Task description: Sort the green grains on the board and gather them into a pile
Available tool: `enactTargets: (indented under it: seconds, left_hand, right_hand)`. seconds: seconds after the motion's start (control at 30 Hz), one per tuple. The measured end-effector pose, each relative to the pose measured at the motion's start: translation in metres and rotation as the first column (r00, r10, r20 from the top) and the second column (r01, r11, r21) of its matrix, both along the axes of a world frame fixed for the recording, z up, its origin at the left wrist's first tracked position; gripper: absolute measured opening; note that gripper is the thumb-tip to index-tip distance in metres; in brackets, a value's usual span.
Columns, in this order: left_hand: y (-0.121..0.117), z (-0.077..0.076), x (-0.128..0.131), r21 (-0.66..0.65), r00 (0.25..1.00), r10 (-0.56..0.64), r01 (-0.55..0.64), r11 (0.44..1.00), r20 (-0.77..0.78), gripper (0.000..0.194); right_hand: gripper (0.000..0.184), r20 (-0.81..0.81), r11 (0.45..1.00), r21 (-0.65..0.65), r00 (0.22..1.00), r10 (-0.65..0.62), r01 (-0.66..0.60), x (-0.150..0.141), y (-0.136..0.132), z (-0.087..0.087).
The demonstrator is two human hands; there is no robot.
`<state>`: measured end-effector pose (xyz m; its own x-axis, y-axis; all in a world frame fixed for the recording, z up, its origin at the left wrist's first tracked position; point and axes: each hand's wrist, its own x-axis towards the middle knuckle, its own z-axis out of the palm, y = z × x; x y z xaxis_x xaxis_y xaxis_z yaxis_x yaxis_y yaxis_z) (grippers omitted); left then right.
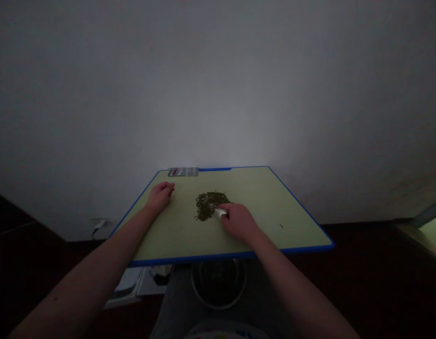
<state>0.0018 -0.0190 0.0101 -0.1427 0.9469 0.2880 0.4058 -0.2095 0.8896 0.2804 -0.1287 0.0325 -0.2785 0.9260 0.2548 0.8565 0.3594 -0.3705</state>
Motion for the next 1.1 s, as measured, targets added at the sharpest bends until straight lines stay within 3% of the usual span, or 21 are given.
enactTargets:
  seconds: [0.37, 0.73, 1.1]
  left_hand:
    - [0.007, -0.009, -0.006, 0.036, 1.000, -0.026, 0.026, 0.999, 0.017, 0.033]
    - [0.004, -0.005, -0.004, 0.013, 1.000, -0.015, 0.015, 1.000, 0.010, 0.032]
    - [0.005, -0.006, -0.006, 0.032, 1.000, -0.015, 0.016, 0.999, -0.012, 0.033]
  right_hand:
    - [0.036, -0.053, 0.984, -0.142, 0.994, 0.097, -0.103, 0.011, -0.004, 0.000]
    - [0.037, -0.017, 0.995, -0.085, 0.998, -0.062, 0.061, 0.021, -0.004, -0.005]
    - [0.036, 0.025, 0.999, -0.047, 0.999, 0.024, -0.023, 0.005, 0.003, -0.003]
